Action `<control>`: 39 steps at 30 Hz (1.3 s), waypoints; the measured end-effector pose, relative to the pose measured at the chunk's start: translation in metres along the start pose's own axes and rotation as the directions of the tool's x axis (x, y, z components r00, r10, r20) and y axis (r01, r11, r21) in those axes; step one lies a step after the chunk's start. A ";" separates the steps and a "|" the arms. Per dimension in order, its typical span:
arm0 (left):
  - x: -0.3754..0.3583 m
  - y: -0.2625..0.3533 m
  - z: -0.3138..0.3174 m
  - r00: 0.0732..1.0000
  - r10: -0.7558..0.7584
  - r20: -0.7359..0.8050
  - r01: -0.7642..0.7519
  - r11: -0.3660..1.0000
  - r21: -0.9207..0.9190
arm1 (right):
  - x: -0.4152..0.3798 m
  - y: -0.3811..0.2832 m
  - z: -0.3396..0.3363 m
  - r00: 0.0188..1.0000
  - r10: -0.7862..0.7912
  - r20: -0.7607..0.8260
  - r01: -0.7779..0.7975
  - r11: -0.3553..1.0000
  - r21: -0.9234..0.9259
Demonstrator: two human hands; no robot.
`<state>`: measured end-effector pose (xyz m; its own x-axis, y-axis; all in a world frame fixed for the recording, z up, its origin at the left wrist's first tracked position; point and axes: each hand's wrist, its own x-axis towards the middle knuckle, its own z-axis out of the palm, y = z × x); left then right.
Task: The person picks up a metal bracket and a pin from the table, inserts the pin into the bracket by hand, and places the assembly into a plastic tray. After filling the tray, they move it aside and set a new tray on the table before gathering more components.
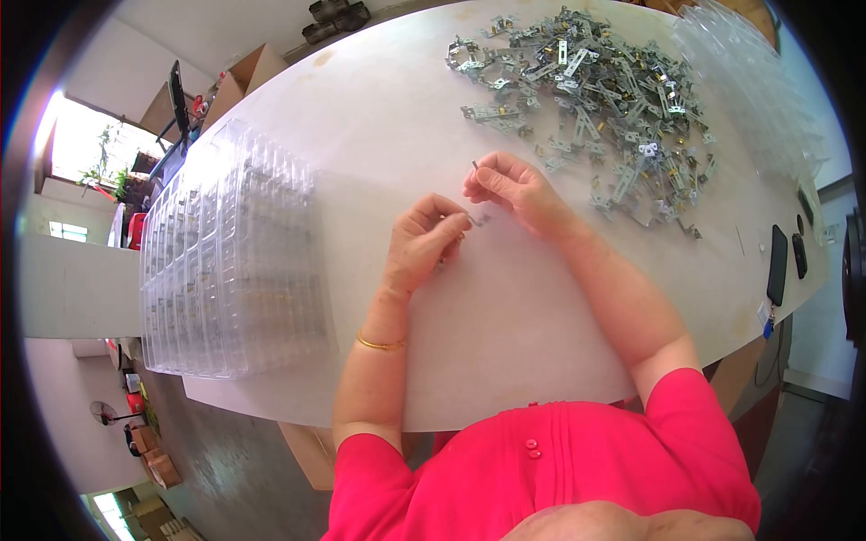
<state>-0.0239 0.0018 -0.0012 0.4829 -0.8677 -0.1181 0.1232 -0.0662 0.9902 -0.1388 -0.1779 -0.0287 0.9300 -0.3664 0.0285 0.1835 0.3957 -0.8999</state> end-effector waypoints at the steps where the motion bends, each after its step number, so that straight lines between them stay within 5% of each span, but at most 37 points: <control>1: 0.002 0.001 -0.003 0.999 -0.024 -0.041 0.022 0.998 -0.054 | -0.001 -0.003 0.001 1.000 -0.028 0.011 0.028 1.000 -0.011; 8: 0.005 0.002 -0.011 0.988 -0.092 -0.124 0.069 0.982 -0.175 | -0.006 -0.005 0.012 0.977 -0.118 0.178 0.138 0.985 -0.102; 10: 0.005 0.002 -0.011 0.986 -0.116 -0.122 0.101 0.988 -0.120 | -0.006 0.001 0.010 0.986 -0.064 0.157 0.090 0.982 -0.166; 14: 0.009 -0.003 -0.021 0.996 -0.091 -0.004 0.086 0.954 -0.289 | -0.005 -0.004 0.011 0.996 -0.019 0.089 0.040 0.971 -0.236; 19: 0.013 -0.015 -0.028 0.996 0.071 0.060 -0.028 0.846 -0.533 | 0.001 0.001 0.003 0.996 0.004 -0.093 0.006 0.995 0.102; 22: 0.010 -0.016 -0.015 0.977 0.209 -0.035 -0.211 0.945 -0.249 | 0.003 0.002 0.001 0.994 -0.006 -0.109 0.026 0.982 0.185; 25: 0.011 -0.017 -0.012 0.967 0.246 -0.069 -0.256 0.941 -0.222 | 0.001 0.000 0.004 0.996 0.017 -0.088 -0.007 0.993 0.116; 32: 0.011 -0.019 -0.018 0.970 0.177 -0.167 -0.219 0.935 -0.280 | 0.004 0.008 0.010 0.983 -0.108 -0.148 0.094 0.991 -0.093; 39: 0.006 -0.011 -0.017 0.988 0.038 -0.148 -0.071 0.972 -0.224 | -0.009 -0.001 0.026 0.997 -0.053 -0.064 0.032 0.955 -0.293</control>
<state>-0.0077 0.0059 -0.0136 0.6103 -0.7870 -0.0900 0.2796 0.1077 0.9540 -0.1392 -0.1534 -0.0172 0.8966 -0.4403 0.0485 0.1119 0.1191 -0.9866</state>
